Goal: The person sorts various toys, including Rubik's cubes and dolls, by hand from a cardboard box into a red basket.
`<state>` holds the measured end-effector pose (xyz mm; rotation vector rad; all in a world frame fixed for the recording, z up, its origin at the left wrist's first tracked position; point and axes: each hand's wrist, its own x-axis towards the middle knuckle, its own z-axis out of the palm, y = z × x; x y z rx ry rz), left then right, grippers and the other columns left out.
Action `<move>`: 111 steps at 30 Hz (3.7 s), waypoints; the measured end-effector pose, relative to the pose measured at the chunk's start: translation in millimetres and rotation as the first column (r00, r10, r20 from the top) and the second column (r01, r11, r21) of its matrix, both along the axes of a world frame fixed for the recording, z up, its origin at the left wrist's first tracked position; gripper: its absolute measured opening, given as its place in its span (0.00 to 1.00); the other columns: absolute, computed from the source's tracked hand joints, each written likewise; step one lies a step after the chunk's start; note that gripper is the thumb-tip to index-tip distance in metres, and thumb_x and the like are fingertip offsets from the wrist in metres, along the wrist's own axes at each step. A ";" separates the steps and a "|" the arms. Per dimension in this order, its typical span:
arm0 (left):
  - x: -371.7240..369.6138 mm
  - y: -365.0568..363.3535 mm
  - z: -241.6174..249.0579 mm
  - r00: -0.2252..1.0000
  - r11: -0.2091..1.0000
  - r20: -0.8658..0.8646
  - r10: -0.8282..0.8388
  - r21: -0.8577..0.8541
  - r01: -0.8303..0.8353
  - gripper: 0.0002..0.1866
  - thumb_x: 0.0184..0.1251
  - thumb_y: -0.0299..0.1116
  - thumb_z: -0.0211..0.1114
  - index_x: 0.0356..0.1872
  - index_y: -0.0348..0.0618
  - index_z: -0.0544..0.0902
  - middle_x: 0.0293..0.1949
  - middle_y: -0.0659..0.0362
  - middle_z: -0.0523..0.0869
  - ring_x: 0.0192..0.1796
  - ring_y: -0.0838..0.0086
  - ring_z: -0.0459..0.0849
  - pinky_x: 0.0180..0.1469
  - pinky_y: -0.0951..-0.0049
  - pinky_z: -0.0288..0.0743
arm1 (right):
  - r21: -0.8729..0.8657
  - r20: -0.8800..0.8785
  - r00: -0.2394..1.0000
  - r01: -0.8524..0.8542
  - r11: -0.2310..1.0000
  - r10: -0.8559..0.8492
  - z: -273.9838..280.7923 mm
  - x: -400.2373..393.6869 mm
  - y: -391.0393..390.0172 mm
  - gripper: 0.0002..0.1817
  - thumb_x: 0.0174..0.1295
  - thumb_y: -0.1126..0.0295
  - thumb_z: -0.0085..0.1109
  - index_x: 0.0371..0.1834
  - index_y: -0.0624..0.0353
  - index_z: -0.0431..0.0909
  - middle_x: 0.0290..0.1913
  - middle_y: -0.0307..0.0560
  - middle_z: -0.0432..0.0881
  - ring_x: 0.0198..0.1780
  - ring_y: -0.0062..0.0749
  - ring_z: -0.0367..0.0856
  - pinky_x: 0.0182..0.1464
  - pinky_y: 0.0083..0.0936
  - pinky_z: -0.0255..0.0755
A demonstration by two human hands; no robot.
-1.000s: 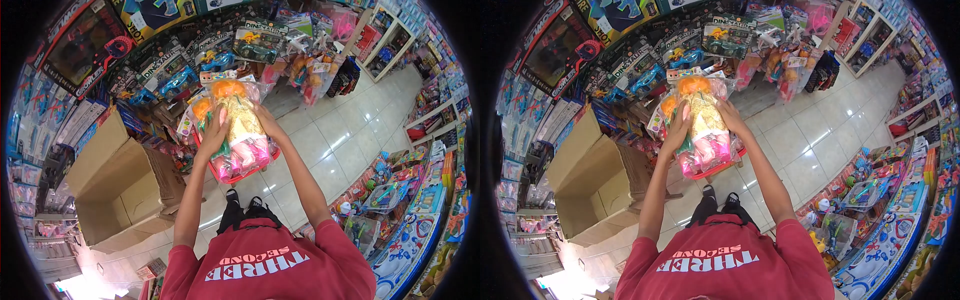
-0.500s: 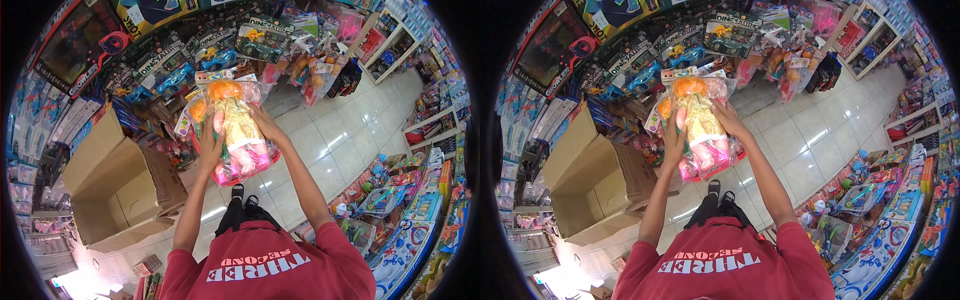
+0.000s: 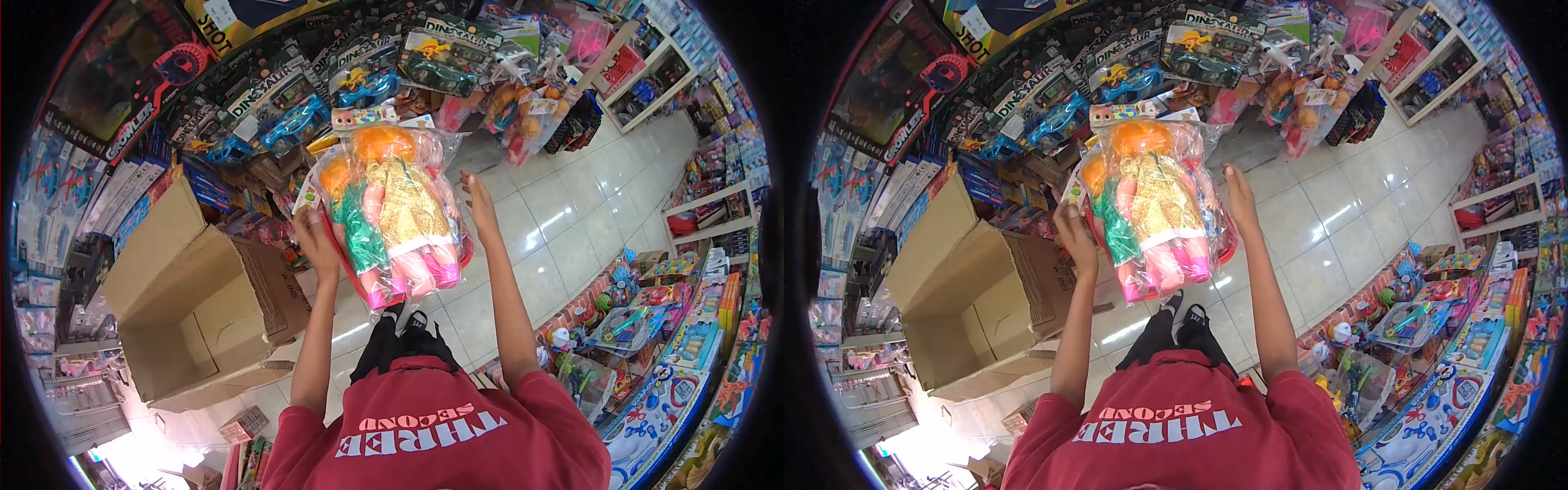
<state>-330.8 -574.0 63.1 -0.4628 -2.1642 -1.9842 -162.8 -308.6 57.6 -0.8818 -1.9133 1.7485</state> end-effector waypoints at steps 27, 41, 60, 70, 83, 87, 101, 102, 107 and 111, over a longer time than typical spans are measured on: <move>0.0 1.6 -62.2 0.833 0.896 0.334 -0.442 0.128 0.425 0.30 0.75 0.48 0.46 0.67 0.34 0.61 0.64 0.46 0.67 0.64 0.62 0.68 0.65 0.65 0.60 | -0.559 -0.140 0.988 -0.018 0.829 -0.072 -67.0 31.3 -22.2 0.26 0.68 0.49 0.46 0.54 0.62 0.70 0.49 0.47 0.78 0.46 0.27 0.79 0.48 0.27 0.76; 56.8 133.2 -57.5 0.429 0.574 0.436 -0.791 0.285 0.768 0.29 0.74 0.51 0.46 0.59 0.34 0.70 0.54 0.52 0.77 0.54 0.68 0.77 0.58 0.70 0.68 | -0.508 -0.139 0.848 0.382 0.772 -0.511 -74.4 191.8 -12.1 0.30 0.69 0.46 0.43 0.63 0.60 0.64 0.58 0.48 0.73 0.55 0.32 0.76 0.59 0.27 0.71; 313.0 414.6 -51.3 -0.071 0.138 0.505 -0.860 0.365 0.921 0.27 0.73 0.53 0.46 0.49 0.35 0.77 0.44 0.58 0.82 0.44 0.77 0.79 0.48 0.76 0.72 | -0.644 -0.199 0.416 0.626 0.439 -0.887 -27.2 449.2 110.6 0.28 0.68 0.45 0.46 0.52 0.63 0.69 0.44 0.43 0.75 0.44 0.25 0.75 0.50 0.25 0.71; 405.3 555.3 -70.6 -0.293 0.072 0.579 -0.761 0.524 0.848 0.24 0.72 0.49 0.51 0.49 0.35 0.76 0.44 0.58 0.81 0.44 0.78 0.79 0.48 0.76 0.72 | -0.370 -0.107 0.343 0.858 0.357 -0.933 -61.1 537.6 189.7 0.29 0.65 0.50 0.54 0.56 0.65 0.68 0.50 0.44 0.73 0.51 0.25 0.71 0.56 0.22 0.64; 488.9 785.9 -107.6 -0.349 -0.053 0.656 -0.669 0.426 0.903 0.29 0.70 0.54 0.53 0.51 0.32 0.74 0.46 0.57 0.79 0.46 0.78 0.77 0.50 0.77 0.71 | -0.309 0.083 0.338 0.903 0.299 -0.937 -78.9 613.2 379.8 0.37 0.62 0.51 0.56 0.63 0.74 0.62 0.59 0.54 0.73 0.60 0.33 0.71 0.63 0.26 0.61; 508.9 847.1 -131.8 -0.295 -0.097 0.658 -0.693 0.320 0.942 0.29 0.70 0.55 0.53 0.50 0.32 0.73 0.44 0.58 0.78 0.45 0.77 0.76 0.49 0.78 0.70 | -0.344 0.107 0.342 0.894 0.288 -0.934 -76.5 631.9 426.0 0.38 0.62 0.52 0.55 0.64 0.74 0.62 0.60 0.56 0.72 0.61 0.35 0.71 0.64 0.27 0.62; 615.4 1000.3 -133.7 -0.206 -0.025 0.662 -0.721 0.272 0.962 0.25 0.71 0.49 0.54 0.52 0.33 0.72 0.45 0.58 0.78 0.46 0.78 0.76 0.50 0.78 0.69 | -0.273 0.319 0.516 0.853 0.444 -0.795 -75.6 757.5 615.4 0.34 0.60 0.49 0.55 0.58 0.70 0.71 0.49 0.49 0.80 0.49 0.29 0.77 0.51 0.25 0.70; 626.2 1011.4 -126.6 -0.196 -0.003 0.662 -0.723 0.280 0.960 0.25 0.71 0.49 0.54 0.52 0.32 0.72 0.45 0.58 0.78 0.46 0.78 0.76 0.50 0.78 0.69 | -0.290 0.337 0.547 0.835 0.469 -0.766 -73.9 768.7 631.0 0.34 0.60 0.49 0.54 0.58 0.70 0.71 0.49 0.49 0.80 0.49 0.29 0.76 0.51 0.25 0.70; 663.6 1062.6 -135.1 -0.215 0.037 0.661 -0.719 0.344 0.938 0.26 0.70 0.49 0.54 0.54 0.33 0.71 0.45 0.59 0.78 0.47 0.77 0.76 0.50 0.77 0.69 | -0.335 0.298 0.598 0.795 0.505 -0.744 -91.9 806.1 685.5 0.36 0.63 0.48 0.51 0.65 0.67 0.63 0.58 0.52 0.73 0.59 0.38 0.71 0.59 0.31 0.66; 677.0 1116.3 -169.8 -0.219 0.013 0.662 -0.717 0.327 0.945 0.26 0.70 0.49 0.55 0.55 0.34 0.71 0.46 0.58 0.78 0.48 0.76 0.76 0.51 0.77 0.69 | -0.433 0.298 0.639 0.752 0.497 -0.709 -115.7 823.5 732.6 0.36 0.62 0.48 0.51 0.65 0.65 0.63 0.60 0.49 0.72 0.62 0.36 0.69 0.62 0.31 0.63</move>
